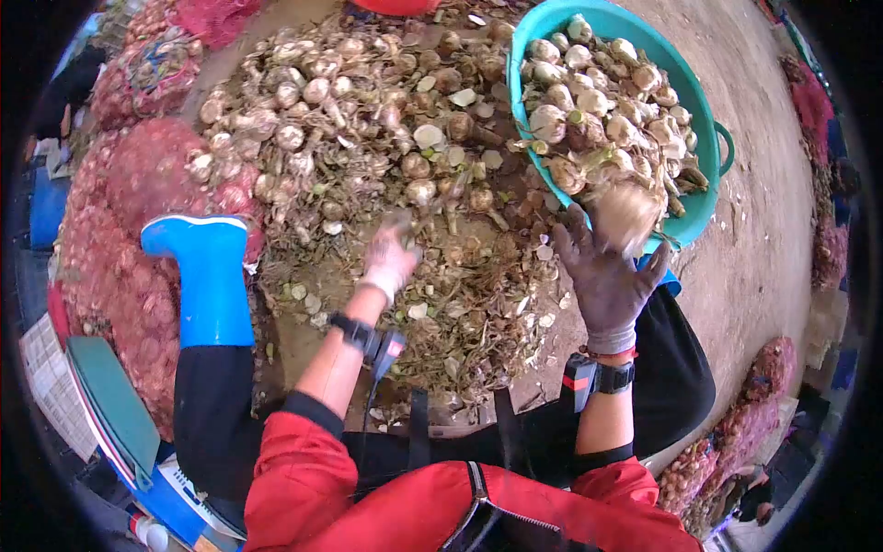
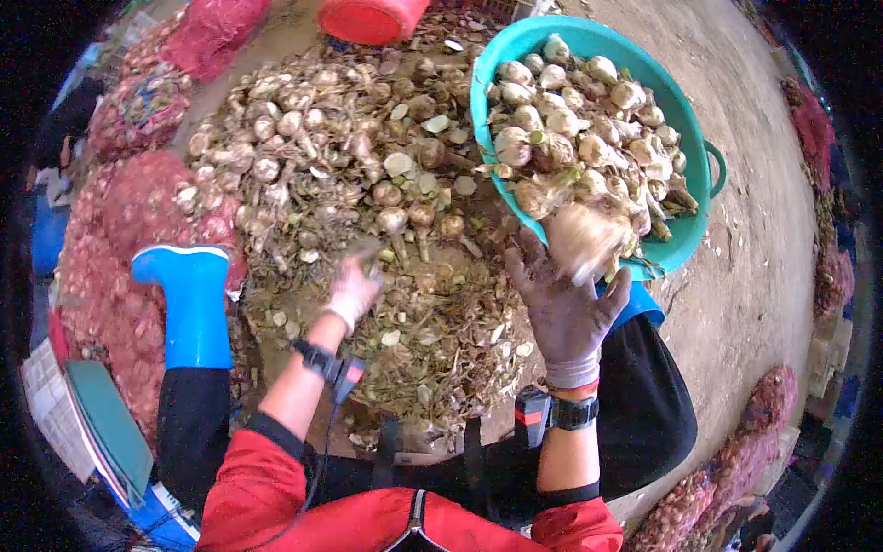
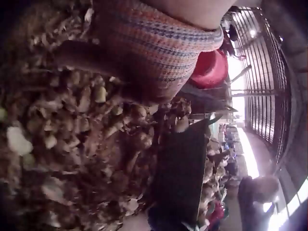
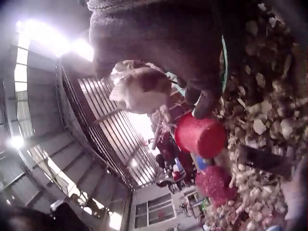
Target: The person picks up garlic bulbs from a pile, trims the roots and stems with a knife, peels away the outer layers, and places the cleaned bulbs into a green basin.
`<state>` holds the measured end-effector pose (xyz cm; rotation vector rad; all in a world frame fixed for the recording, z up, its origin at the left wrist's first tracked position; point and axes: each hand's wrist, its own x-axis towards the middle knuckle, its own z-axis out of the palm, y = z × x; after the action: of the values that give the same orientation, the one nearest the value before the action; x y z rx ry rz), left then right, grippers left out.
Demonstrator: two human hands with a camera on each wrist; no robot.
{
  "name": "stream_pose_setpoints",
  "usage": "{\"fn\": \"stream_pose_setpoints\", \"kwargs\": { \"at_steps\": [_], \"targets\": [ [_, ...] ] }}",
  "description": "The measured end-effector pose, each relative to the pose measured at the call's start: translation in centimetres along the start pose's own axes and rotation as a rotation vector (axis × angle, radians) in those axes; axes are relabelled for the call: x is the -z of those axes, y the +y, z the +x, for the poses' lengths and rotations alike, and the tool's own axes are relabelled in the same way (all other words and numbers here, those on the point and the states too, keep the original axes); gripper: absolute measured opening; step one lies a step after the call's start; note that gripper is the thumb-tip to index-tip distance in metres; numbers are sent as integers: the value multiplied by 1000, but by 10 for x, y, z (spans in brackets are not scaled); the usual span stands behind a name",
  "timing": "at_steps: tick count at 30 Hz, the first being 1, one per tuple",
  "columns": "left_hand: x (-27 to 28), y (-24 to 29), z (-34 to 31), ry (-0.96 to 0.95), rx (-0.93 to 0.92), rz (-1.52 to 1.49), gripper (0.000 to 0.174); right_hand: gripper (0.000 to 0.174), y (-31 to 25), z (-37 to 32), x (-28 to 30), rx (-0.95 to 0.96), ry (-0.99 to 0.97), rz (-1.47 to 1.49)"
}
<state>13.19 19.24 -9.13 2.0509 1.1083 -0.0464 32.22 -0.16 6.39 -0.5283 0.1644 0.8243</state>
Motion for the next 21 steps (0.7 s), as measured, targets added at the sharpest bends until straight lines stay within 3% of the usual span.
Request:
{"fn": "stream_pose_setpoints", "kwargs": {
  "at_steps": [3,5,7,8,9,11,12,13,15,17,18,19,21],
  "targets": [
    [-17,31,68,-81,112,44,43,48,1,17,23,-58,66,-80],
    [-40,21,83,-15,65,51,45,46,22,15,39,-137,230,-465],
    [-49,16,69,4,70,239,38,50,41,18,59,-195,217,-725],
    [-45,26,47,64,-23,-20,35,58,49,15,64,-207,181,-842],
    [-29,56,23,-7,127,-158,35,66,57,15,65,-245,174,-931],
    [-45,49,-11,-75,26,-783,39,74,72,7,59,-396,183,-988],
    [-34,58,-28,-187,18,-795,38,75,82,9,69,-490,110,-1100],
    [-18,69,-44,-293,4,-807,37,68,88,3,77,-628,58,-782],
    [-3,71,-60,-289,25,-850,37,61,80,-7,62,-476,-21,-783],
    [1,59,-66,17,-222,-449,38,65,68,-18,37,-479,-52,-778],
    [14,74,-75,80,-412,-176,38,72,71,-18,50,-395,-215,-813],
    [26,80,-83,12,-456,94,34,79,74,-18,63,-301,-369,-832],
    [30,80,-92,59,-536,152,31,88,75,-28,70,-246,-295,-1028]
  ]
}}
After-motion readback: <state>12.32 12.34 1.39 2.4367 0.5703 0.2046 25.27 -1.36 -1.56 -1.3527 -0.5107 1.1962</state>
